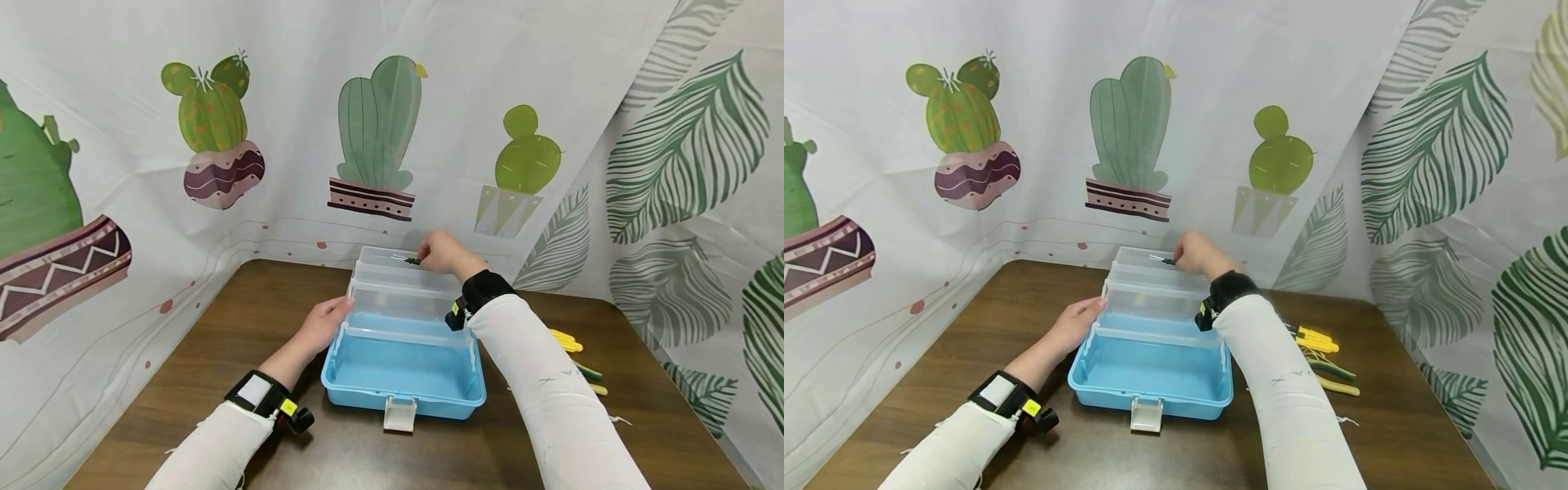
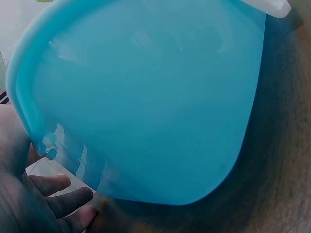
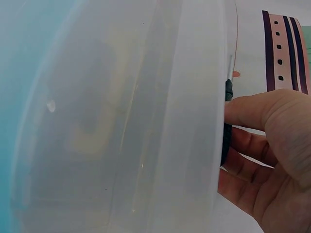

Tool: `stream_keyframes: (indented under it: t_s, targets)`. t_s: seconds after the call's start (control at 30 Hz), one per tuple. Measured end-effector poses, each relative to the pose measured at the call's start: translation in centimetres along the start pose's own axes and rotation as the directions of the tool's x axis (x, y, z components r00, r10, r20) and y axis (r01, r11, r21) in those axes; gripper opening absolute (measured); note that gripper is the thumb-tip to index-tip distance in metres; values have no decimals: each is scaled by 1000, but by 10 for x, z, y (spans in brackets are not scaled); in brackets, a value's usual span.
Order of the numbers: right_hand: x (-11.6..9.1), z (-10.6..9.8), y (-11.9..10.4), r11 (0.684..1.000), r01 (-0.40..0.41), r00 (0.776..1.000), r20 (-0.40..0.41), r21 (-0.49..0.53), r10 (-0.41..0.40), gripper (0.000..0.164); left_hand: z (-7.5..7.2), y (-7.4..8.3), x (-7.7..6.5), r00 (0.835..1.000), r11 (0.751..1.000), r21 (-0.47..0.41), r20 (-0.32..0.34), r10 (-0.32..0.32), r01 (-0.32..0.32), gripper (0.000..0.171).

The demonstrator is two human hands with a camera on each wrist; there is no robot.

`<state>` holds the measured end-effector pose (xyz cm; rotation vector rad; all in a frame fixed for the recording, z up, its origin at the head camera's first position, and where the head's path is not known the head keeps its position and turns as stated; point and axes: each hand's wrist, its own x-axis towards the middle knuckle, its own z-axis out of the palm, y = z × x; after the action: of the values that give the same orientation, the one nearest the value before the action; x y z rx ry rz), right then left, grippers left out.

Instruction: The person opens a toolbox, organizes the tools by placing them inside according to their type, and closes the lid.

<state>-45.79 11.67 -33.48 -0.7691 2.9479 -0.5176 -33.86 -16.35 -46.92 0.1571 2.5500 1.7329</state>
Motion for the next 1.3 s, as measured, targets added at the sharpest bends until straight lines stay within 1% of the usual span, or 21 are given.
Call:
stream_keyframes:
  t_s: [0.23,0.4,0.63,0.97,1.13,1.3]
  targets:
    - [1,1,-1,998,21,1000,9,-60,-21,11,0,2,0,1000,1000,-9,1,-11,11,66]
    - [1,3,-1,996,24,1000,17,-85,-22,12,0,2,0,1000,1000,-13,1,-22,22,65]
    - [0,4,-3,997,12,1000,14,-81,-11,13,0,3,-1,1000,1000,-14,2,-13,13,67]
    - [-2,4,-3,998,9,1000,0,-64,-9,18,0,3,-1,1000,1000,-14,-4,-14,14,65]
    - [-2,7,-3,999,-2,1000,-10,-52,2,18,0,2,0,1000,1000,-14,-1,-15,15,68]
    - [-2,7,-4,999,-28,1000,1,-46,28,17,0,2,-1,1000,1000,-12,-3,-16,16,68]
